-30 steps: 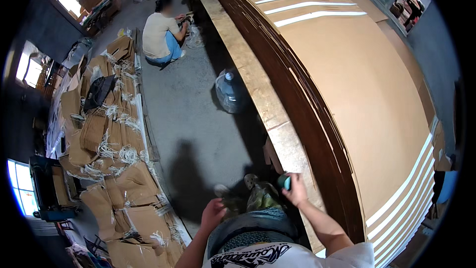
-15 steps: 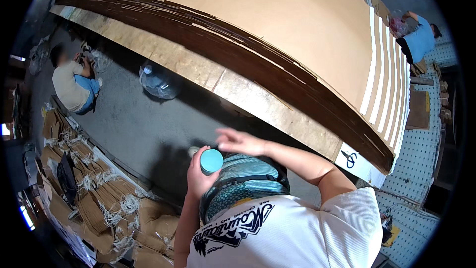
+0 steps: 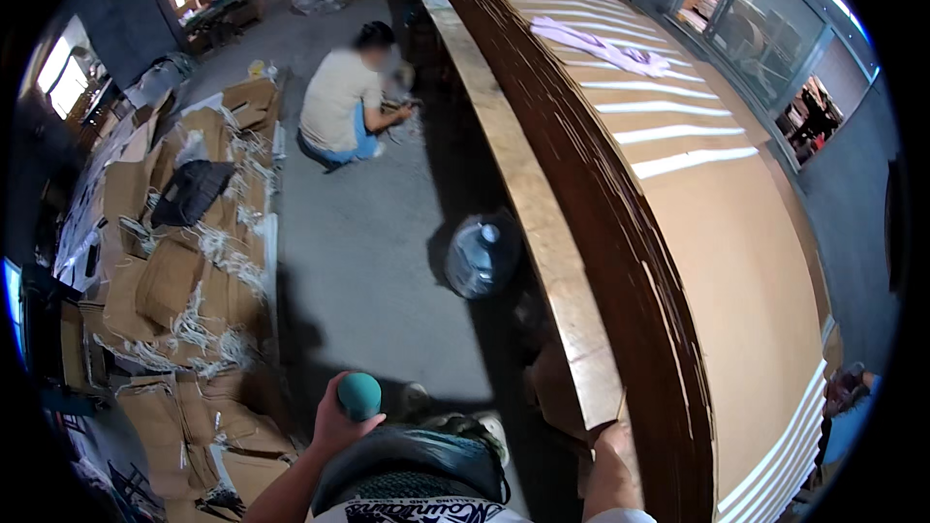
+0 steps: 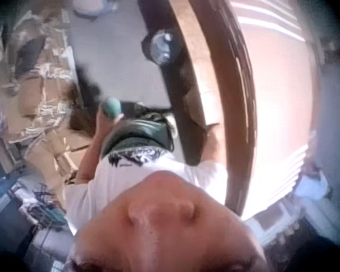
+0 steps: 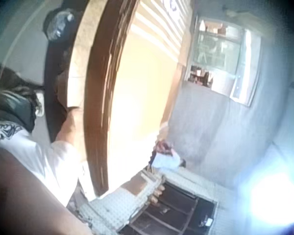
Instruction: The person moves around a cluttered workshop, handling various items including a power strip, a fan, and a pair of gloves. They plug in a device, pick up a fan, and put on gloves while navigating the space.
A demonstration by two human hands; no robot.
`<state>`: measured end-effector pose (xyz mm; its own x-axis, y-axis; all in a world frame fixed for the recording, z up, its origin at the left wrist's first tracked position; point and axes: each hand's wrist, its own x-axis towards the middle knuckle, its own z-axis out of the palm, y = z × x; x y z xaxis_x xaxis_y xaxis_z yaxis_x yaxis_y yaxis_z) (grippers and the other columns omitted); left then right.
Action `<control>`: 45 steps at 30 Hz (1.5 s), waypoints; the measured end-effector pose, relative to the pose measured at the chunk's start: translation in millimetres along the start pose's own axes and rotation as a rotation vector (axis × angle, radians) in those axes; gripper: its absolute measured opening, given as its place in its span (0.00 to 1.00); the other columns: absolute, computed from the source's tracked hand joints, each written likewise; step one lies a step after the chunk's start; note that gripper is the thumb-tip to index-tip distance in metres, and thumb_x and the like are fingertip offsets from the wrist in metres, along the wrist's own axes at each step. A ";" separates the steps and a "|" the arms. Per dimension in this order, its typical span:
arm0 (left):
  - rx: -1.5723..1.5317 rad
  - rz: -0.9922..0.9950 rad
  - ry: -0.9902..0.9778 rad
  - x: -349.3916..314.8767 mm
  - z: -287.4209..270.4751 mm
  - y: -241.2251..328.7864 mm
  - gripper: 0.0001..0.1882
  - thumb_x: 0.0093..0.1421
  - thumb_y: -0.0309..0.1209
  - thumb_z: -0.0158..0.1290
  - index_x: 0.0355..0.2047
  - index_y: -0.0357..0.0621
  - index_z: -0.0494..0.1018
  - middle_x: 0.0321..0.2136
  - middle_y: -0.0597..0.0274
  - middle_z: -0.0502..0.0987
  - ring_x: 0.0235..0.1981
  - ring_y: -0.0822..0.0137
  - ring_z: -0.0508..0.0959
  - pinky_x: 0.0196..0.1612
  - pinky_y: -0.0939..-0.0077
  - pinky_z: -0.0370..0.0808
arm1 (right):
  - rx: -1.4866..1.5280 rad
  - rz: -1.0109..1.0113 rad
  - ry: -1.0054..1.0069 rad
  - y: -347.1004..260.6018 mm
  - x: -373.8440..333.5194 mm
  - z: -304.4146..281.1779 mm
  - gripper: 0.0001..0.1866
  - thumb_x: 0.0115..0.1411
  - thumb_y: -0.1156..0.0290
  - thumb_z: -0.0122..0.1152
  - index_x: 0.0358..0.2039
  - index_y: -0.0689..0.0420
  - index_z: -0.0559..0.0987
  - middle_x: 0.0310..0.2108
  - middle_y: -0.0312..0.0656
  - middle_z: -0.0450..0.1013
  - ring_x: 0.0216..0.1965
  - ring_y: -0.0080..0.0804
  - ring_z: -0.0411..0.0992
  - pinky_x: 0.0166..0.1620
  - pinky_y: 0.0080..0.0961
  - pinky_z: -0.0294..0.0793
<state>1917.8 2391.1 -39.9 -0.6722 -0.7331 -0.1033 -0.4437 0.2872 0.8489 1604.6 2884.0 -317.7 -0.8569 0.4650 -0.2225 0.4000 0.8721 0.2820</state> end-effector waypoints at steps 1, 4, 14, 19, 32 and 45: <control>0.002 0.017 0.025 3.9 -6.1 -10.4 0.42 0.40 0.34 0.73 0.53 0.44 0.63 0.43 0.53 0.75 0.45 0.59 0.77 0.49 0.64 0.73 | 0.098 -0.048 -0.030 -18.1 -0.6 -0.8 0.12 0.63 0.70 0.47 0.45 0.59 0.71 0.40 0.50 0.75 0.43 0.46 0.75 0.43 0.37 0.77; 0.033 -0.001 0.057 26.3 -37.7 -17.4 0.41 0.41 0.33 0.72 0.53 0.44 0.62 0.44 0.52 0.75 0.45 0.58 0.77 0.49 0.65 0.73 | 0.357 -0.173 -0.061 -58.7 -47.0 -40.6 0.13 0.61 0.68 0.49 0.45 0.60 0.69 0.37 0.55 0.75 0.41 0.53 0.74 0.43 0.43 0.73; -0.125 0.068 0.168 174.9 -120.3 -62.7 0.41 0.43 0.34 0.72 0.54 0.38 0.64 0.46 0.51 0.74 0.47 0.59 0.77 0.50 0.67 0.73 | 1.340 0.574 -0.436 -258.2 -123.5 -102.4 0.14 0.62 0.59 0.37 0.27 0.53 0.69 0.14 0.44 0.64 0.12 0.41 0.63 0.16 0.39 0.66; -0.097 0.081 0.190 307.8 -161.6 -85.4 0.43 0.41 0.32 0.72 0.55 0.38 0.63 0.48 0.53 0.73 0.49 0.60 0.75 0.52 0.68 0.72 | 1.180 0.660 -0.628 -367.2 -82.7 -100.5 0.14 0.62 0.64 0.41 0.22 0.53 0.67 0.13 0.41 0.63 0.11 0.35 0.61 0.13 0.33 0.63; -0.194 -0.139 0.529 605.8 -361.4 -136.4 0.41 0.42 0.26 0.70 0.56 0.44 0.62 0.46 0.56 0.74 0.48 0.63 0.75 0.51 0.69 0.72 | 0.268 -1.161 -0.541 -989.8 -218.2 -215.3 0.13 0.55 0.60 0.57 0.31 0.59 0.78 0.18 0.42 0.72 0.20 0.34 0.72 0.24 0.33 0.70; -0.376 -0.181 0.516 950.2 -620.3 -295.7 0.41 0.43 0.24 0.70 0.56 0.44 0.60 0.49 0.56 0.72 0.50 0.62 0.74 0.52 0.67 0.72 | -0.107 -1.572 -0.795 -1407.2 -641.7 -342.5 0.18 0.62 0.52 0.52 0.39 0.52 0.81 0.33 0.47 0.78 0.37 0.47 0.75 0.40 0.40 0.72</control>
<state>1777.9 1227.2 -67.5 -0.1947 -0.9777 -0.0788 -0.2229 -0.0342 0.9742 1480.3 1306.1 -252.2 -0.0098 -0.7440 -0.6681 -0.6209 0.5283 -0.5791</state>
